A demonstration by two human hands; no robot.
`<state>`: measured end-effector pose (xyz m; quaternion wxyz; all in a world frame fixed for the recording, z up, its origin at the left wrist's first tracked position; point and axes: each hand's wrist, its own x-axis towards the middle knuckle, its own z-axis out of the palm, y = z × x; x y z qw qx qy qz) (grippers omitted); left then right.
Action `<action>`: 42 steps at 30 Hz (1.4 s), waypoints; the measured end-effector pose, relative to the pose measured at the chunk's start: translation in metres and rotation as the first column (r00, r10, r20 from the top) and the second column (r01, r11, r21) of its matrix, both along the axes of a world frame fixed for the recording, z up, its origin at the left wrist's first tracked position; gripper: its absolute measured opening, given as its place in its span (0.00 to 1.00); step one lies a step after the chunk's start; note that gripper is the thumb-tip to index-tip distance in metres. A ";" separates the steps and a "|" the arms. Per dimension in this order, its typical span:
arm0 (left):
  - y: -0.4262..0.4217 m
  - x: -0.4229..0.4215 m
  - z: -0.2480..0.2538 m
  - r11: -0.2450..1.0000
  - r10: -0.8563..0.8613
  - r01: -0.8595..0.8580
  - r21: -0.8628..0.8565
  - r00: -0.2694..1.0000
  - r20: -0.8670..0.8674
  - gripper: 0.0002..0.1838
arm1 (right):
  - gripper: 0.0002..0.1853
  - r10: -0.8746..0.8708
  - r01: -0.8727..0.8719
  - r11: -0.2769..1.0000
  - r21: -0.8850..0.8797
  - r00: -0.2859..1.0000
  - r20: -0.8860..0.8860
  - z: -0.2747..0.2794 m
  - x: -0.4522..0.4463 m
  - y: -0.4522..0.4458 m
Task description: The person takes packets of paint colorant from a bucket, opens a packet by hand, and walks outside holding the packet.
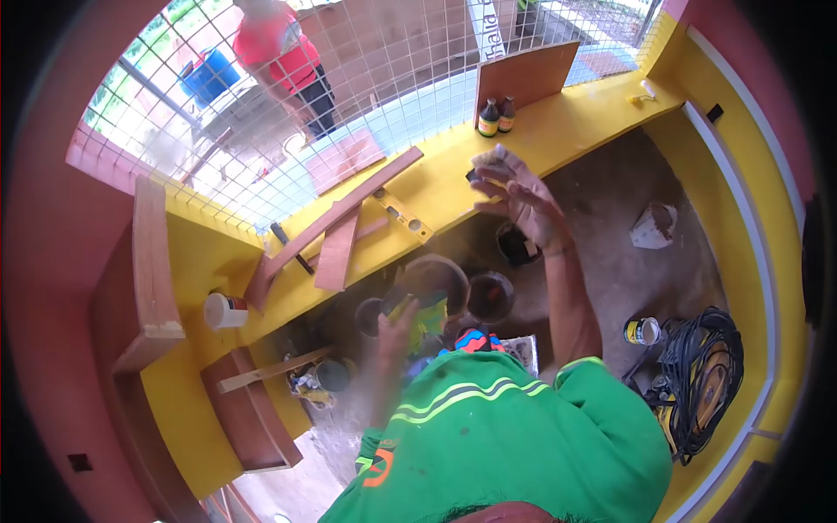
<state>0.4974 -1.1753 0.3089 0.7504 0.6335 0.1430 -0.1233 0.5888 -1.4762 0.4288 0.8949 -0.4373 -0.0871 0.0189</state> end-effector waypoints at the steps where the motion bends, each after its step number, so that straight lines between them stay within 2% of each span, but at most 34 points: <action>1: 0.001 0.000 -0.001 1.000 0.003 -0.003 0.003 1.000 0.001 0.14 | 0.45 -0.033 0.033 0.989 -0.144 0.999 0.007 0.011 0.008 -0.008; 2: 0.003 -0.002 -0.003 1.000 0.008 -0.009 0.015 0.999 0.032 0.13 | 0.45 -0.054 0.057 0.956 -0.289 0.998 0.019 0.024 0.017 -0.011; 3: 0.005 -0.005 -0.007 0.999 0.017 -0.018 0.027 0.998 0.059 0.13 | 0.44 -0.008 0.027 0.856 -0.516 0.999 0.039 0.039 0.026 -0.010; 5: 0.006 -0.015 -0.010 0.999 0.010 -0.012 0.046 0.999 0.042 0.13 | 0.41 0.084 0.003 0.511 -0.860 0.995 0.054 0.060 0.037 -0.009; 6: 0.008 -0.016 -0.008 0.998 -0.006 0.006 0.056 1.000 0.009 0.13 | 0.36 0.289 -0.120 0.252 -0.960 0.956 -0.044 0.054 0.046 0.000; 9: 0.015 -0.016 -0.021 0.994 -0.017 0.018 0.110 1.000 -0.005 0.19 | 0.33 0.375 -0.062 0.121 -0.991 0.927 -0.012 0.047 0.049 0.024; 12: 0.019 -0.024 -0.031 0.995 0.040 -0.040 0.089 0.999 0.005 0.22 | 0.30 0.185 -0.099 0.453 -0.886 0.983 -0.015 -0.013 0.033 0.022; 13: 0.021 -0.027 -0.032 0.996 0.060 -0.061 0.072 0.998 0.007 0.22 | 0.28 0.151 -0.256 0.617 -0.744 0.967 -0.207 -0.034 0.014 0.027; 14: 0.025 -0.031 -0.037 0.987 0.023 -0.031 0.160 0.998 0.057 0.23 | 0.28 0.106 -0.288 0.592 -0.753 0.954 -0.281 -0.074 0.000 0.031; 16: 0.041 -0.041 -0.063 0.950 -0.039 -0.008 0.311 0.989 0.144 0.25 | 0.27 0.012 -0.291 0.710 -0.641 0.915 -0.402 -0.126 -0.055 0.052; 17: 0.049 -0.044 -0.078 0.928 -0.063 -0.011 0.373 0.981 0.185 0.26 | 0.27 -0.037 -0.250 0.712 -0.656 0.920 -0.391 -0.187 -0.079 0.056; 18: 0.058 -0.048 -0.101 0.912 -0.073 -0.024 0.409 0.973 0.219 0.27 | 0.31 0.078 -0.342 0.838 -0.425 0.847 -0.526 -0.205 -0.098 0.064; 19: 0.058 -0.047 -0.108 0.898 -0.061 -0.045 0.438 0.973 0.224 0.25 | 0.37 0.075 -0.292 0.903 -0.314 0.828 -0.555 -0.210 -0.119 0.078; 20: 0.058 -0.046 -0.116 0.882 -0.048 -0.065 0.467 0.973 0.228 0.23 | 0.40 0.065 -0.311 0.848 -0.430 0.865 -0.498 -0.213 -0.128 0.090; 21: 0.057 -0.044 -0.120 0.865 -0.036 -0.086 0.495 0.972 0.232 0.21 | 0.47 0.078 -0.301 0.851 -0.431 0.883 -0.463 -0.211 -0.130 0.103; 22: 0.052 -0.042 -0.114 0.859 -0.015 -0.115 0.499 0.968 0.249 0.13 | 0.51 0.079 -0.260 0.845 -0.467 0.925 -0.373 -0.201 -0.126 0.118; 23: 0.048 -0.037 -0.108 0.859 0.010 -0.127 0.496 0.973 0.231 0.10 | 0.54 0.079 -0.212 0.844 -0.492 0.957 -0.278 -0.187 -0.122 0.131; 24: 0.043 -0.032 -0.101 0.859 0.035 -0.140 0.493 0.976 0.214 0.08 | 0.57 0.155 -0.272 0.862 -0.427 0.945 -0.288 -0.172 -0.114 0.138; 25: 0.039 -0.027 -0.095 0.858 0.061 -0.152 0.490 0.978 0.197 0.07 | 0.57 0.180 -0.295 0.850 -0.437 0.941 -0.286 -0.171 -0.107 0.141; 27: 0.019 -0.009 -0.037 0.879 0.194 -0.193 0.436 0.980 0.042 0.07 | 0.56 0.227 -0.335 0.822 -0.460 0.934 -0.274 -0.169 -0.091 0.144; 29: 0.023 0.000 -0.048 0.899 0.218 -0.252 0.357 0.967 0.134 0.08 | 0.55 0.169 -0.252 0.851 -0.460 0.962 -0.215 -0.166 -0.084 0.149; 31: 0.008 0.003 0.005 0.956 0.221 -0.255 0.144 0.951 0.216 0.08 | 0.55 0.138 -0.216 0.861 -0.461 0.971 -0.197 -0.167 -0.079 0.149; 34: 0.008 -0.001 0.027 0.971 0.091 -0.105 0.215 0.993 0.073 0.14 | 0.54 0.142 -0.227 0.807 -0.546 0.971 -0.194 -0.168 -0.077 0.145; 36: 0.003 -0.003 0.030 0.978 0.131 -0.143 0.151 0.987 0.088 0.16 | 0.53 0.133 -0.183 0.768 -0.614 0.983 -0.127 -0.166 -0.069 0.144; 37: 0.001 -0.002 0.034 0.979 0.152 -0.164 0.120 0.983 0.098 0.17 | 0.53 0.129 -0.173 0.787 -0.592 0.985 -0.116 -0.165 -0.069 0.143; 38: -0.001 -0.003 0.054 0.981 0.137 -0.136 0.139 0.991 -0.001 0.19 | 0.53 0.121 -0.181 0.829 -0.530 0.982 -0.146 -0.145 -0.071 0.144; 39: 0.000 0.000 0.053 0.982 0.134 -0.140 0.126 0.990 0.054 0.20 | 0.52 0.120 -0.188 0.865 -0.466 0.978 -0.172 -0.131 -0.068 0.146; 42: 0.004 -0.005 0.027 0.983 0.100 -0.123 0.138 0.982 0.161 0.20 | 0.50 0.048 -0.071 0.855 -0.514 0.997 -0.058 -0.135 -0.060 0.153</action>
